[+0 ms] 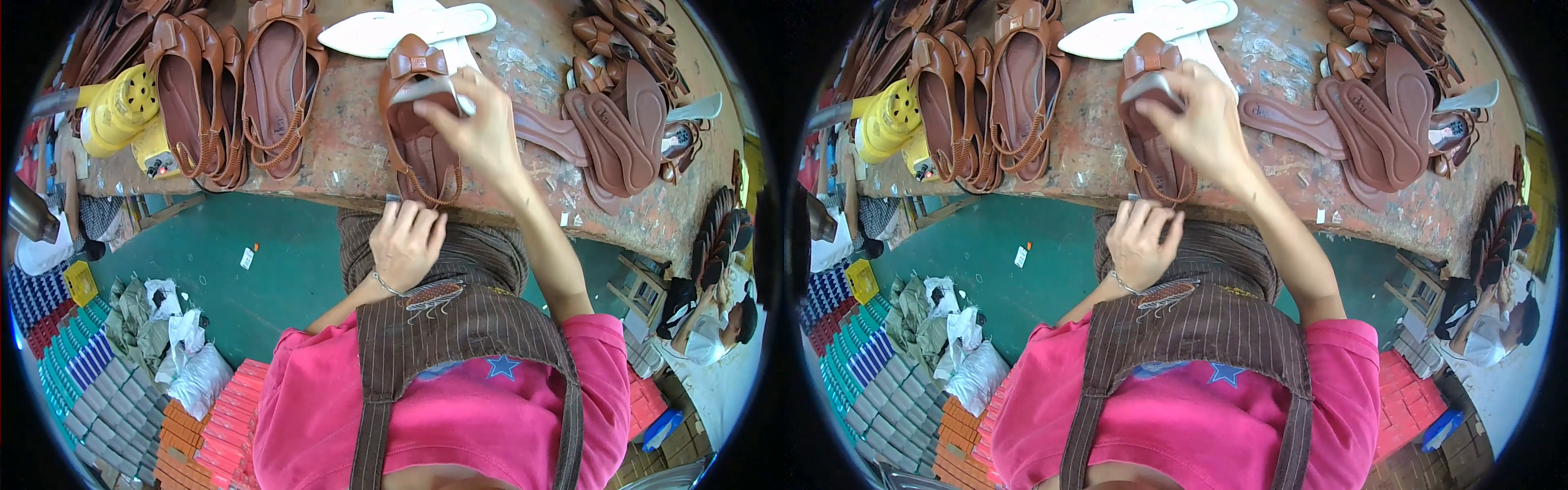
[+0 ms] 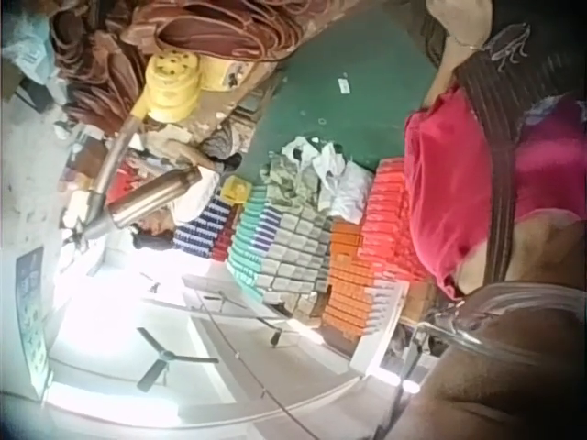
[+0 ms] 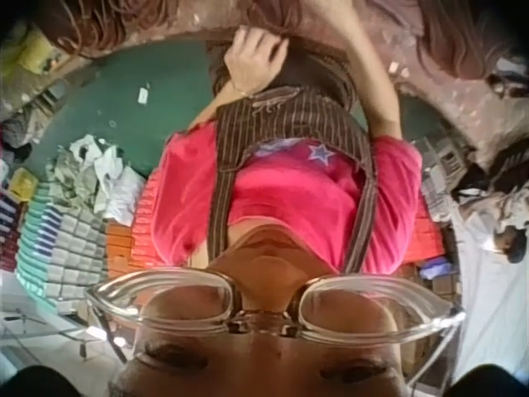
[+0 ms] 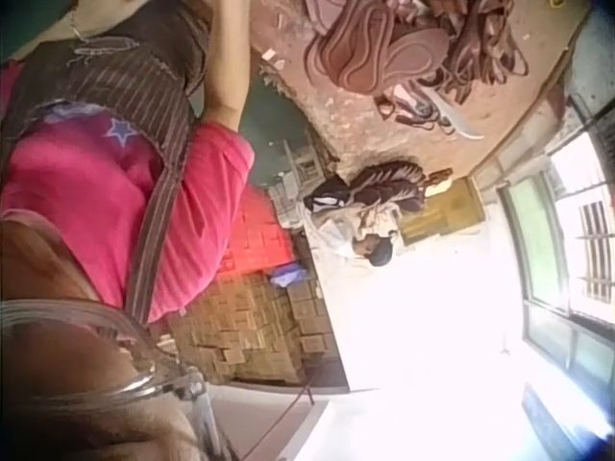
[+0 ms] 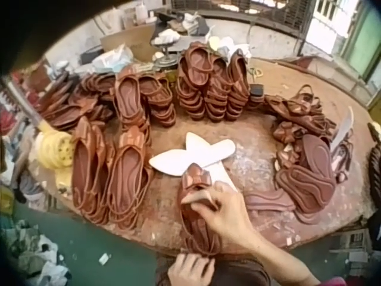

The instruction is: Inserting white insoles into brown flat shoes at a production workbench.

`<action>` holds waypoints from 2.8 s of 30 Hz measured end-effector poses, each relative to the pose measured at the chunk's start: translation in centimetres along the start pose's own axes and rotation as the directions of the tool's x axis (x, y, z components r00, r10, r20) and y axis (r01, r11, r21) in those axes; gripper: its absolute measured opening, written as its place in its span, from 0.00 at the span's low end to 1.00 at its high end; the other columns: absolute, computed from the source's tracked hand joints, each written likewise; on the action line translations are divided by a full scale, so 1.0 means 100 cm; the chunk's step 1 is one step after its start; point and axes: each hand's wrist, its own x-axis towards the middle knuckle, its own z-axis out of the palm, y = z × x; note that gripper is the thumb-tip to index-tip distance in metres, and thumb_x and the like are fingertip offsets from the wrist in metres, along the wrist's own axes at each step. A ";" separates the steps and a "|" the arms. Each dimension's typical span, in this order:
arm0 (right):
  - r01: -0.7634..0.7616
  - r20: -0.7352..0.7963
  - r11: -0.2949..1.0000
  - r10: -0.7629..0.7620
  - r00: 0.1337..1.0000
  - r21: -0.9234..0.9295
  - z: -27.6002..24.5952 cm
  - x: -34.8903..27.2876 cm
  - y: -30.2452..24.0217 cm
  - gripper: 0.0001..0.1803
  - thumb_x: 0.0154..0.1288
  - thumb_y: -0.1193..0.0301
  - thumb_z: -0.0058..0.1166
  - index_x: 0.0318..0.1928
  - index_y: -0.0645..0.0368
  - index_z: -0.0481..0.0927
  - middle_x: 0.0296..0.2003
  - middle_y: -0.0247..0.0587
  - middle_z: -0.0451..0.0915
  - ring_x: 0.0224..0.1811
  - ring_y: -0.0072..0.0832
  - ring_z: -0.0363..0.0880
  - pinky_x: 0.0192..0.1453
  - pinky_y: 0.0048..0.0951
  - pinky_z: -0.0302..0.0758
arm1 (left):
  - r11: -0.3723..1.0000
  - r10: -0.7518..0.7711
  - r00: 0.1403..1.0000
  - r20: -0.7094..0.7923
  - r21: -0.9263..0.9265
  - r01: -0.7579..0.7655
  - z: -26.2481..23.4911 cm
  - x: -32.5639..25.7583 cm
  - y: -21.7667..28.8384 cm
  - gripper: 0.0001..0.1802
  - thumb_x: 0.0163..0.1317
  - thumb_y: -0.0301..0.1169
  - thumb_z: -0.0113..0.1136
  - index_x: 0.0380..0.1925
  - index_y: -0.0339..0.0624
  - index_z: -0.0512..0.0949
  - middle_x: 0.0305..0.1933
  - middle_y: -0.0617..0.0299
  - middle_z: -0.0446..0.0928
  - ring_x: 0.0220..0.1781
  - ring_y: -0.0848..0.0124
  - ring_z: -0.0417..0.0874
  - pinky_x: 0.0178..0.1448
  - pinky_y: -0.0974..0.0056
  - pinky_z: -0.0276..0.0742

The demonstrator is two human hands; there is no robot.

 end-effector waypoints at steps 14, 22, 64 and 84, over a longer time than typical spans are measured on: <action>0.216 0.424 0.856 0.004 0.906 -0.470 0.045 0.018 0.032 0.27 0.57 0.78 0.49 0.59 0.68 0.73 0.56 0.58 0.76 0.62 0.48 0.75 0.76 0.56 0.53 | 0.971 -0.025 0.938 0.347 0.231 -0.059 0.015 -0.003 -0.001 0.39 0.57 0.38 0.63 0.66 0.30 0.64 0.72 0.43 0.62 0.78 0.50 0.55 0.75 0.37 0.49; 0.142 0.301 0.819 0.038 0.953 -0.556 0.051 0.013 0.021 0.30 0.58 0.78 0.46 0.62 0.80 0.65 0.57 0.67 0.73 0.63 0.52 0.72 0.77 0.56 0.48 | 0.983 -0.009 0.965 0.261 0.180 -0.039 0.015 0.000 0.003 0.32 0.54 0.34 0.66 0.58 0.30 0.73 0.64 0.43 0.71 0.74 0.47 0.62 0.75 0.38 0.51; 0.048 -0.658 0.947 -0.257 0.708 -0.318 -0.072 0.070 0.092 0.11 0.67 0.75 0.53 0.49 0.59 0.77 0.30 0.47 0.81 0.33 0.39 0.83 0.38 0.40 0.77 | 0.898 0.211 0.880 -0.425 0.440 -0.003 -0.145 0.164 -0.084 0.13 0.68 0.30 0.55 0.46 0.31 0.75 0.36 0.37 0.79 0.38 0.38 0.79 0.42 0.48 0.74; -0.393 0.107 0.541 0.483 0.869 0.743 -0.036 -0.040 0.118 0.18 0.70 0.60 0.59 0.37 0.66 0.86 0.22 0.32 0.81 0.21 0.17 0.78 0.26 0.23 0.74 | 0.700 0.680 0.602 0.419 -0.125 -0.703 0.017 0.391 0.135 0.39 0.67 0.40 0.59 0.73 0.41 0.54 0.76 0.38 0.53 0.76 0.45 0.58 0.75 0.54 0.59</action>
